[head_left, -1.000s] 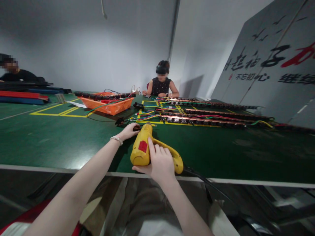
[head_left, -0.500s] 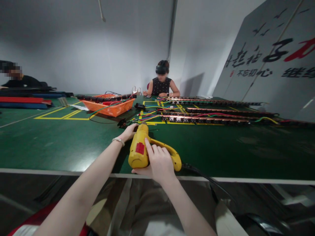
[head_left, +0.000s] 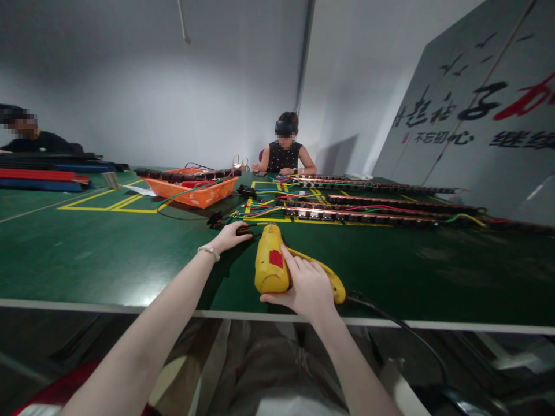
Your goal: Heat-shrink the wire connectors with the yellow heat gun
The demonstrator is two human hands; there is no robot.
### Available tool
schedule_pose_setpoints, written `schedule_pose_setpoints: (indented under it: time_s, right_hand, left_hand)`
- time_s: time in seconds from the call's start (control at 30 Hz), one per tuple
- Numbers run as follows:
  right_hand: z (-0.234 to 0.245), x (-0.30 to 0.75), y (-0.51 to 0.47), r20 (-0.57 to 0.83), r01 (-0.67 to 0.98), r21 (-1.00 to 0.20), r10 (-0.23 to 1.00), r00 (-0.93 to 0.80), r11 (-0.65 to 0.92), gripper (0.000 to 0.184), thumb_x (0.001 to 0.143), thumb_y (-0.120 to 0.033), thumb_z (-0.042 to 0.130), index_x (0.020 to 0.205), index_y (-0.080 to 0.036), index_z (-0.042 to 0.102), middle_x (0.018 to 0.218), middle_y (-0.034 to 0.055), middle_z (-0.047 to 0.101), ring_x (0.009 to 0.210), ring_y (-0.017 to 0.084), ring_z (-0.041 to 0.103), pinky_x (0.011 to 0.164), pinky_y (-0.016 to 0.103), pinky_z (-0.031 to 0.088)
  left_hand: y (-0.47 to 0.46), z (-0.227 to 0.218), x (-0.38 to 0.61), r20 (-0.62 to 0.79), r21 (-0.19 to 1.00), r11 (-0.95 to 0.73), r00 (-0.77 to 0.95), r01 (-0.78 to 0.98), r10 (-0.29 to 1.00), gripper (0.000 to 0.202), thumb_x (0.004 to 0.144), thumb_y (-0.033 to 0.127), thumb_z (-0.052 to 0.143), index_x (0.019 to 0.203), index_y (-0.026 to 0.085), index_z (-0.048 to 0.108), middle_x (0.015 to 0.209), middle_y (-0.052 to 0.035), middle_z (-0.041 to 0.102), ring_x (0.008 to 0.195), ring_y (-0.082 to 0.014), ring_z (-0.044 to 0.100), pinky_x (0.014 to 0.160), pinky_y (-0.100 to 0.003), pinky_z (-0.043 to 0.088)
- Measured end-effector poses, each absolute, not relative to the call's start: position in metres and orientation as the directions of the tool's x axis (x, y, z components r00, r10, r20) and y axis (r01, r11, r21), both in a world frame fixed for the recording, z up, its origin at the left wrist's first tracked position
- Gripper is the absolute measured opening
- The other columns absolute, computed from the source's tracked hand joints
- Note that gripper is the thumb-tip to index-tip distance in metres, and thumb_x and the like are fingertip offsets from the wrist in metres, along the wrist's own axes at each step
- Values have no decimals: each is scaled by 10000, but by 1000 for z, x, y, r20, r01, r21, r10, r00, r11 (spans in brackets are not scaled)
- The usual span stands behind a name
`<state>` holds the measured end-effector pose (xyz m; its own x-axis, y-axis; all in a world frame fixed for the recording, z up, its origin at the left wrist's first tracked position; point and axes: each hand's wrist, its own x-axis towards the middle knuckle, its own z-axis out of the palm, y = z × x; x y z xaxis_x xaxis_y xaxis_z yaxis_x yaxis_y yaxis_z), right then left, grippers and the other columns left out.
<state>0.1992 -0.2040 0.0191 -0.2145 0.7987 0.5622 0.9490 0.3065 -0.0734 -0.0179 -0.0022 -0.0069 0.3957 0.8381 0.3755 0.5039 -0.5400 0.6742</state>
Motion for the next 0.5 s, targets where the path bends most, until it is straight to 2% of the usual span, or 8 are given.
schedule_pose_setpoints:
  time_s: [0.27,0.4,0.5]
  right_hand:
    - [17,221,-208,557,952,-60,802,-218,300,1129,538,-823,589,1390,-113,383,1061,134,663,930,283,618,831,405,421]
    - [13,218,-210,596,952,-38,771,-223,304,1125,551,-845,547,1389,-112,385,991,119,664,875,270,610,792,386,417]
    - [12,208,-214,630,968,-11,754,-187,249,1094,596,-857,479,1378,-95,404,909,111,650,814,260,594,757,375,401]
  left_hand:
    - [-3,-6,-16,377,629,-554,410,545,830,527,696,526,652,1091,178,612,1116,-85,669,1007,-250,630,939,-386,478]
    - [-2,-6,-17,381,628,-559,413,542,828,530,684,531,662,1080,182,617,1094,-78,677,999,-250,632,935,-389,480]
    - [-3,-5,-16,364,649,-549,418,527,832,514,684,526,665,1068,188,617,1096,-70,679,1013,-241,630,948,-379,476]
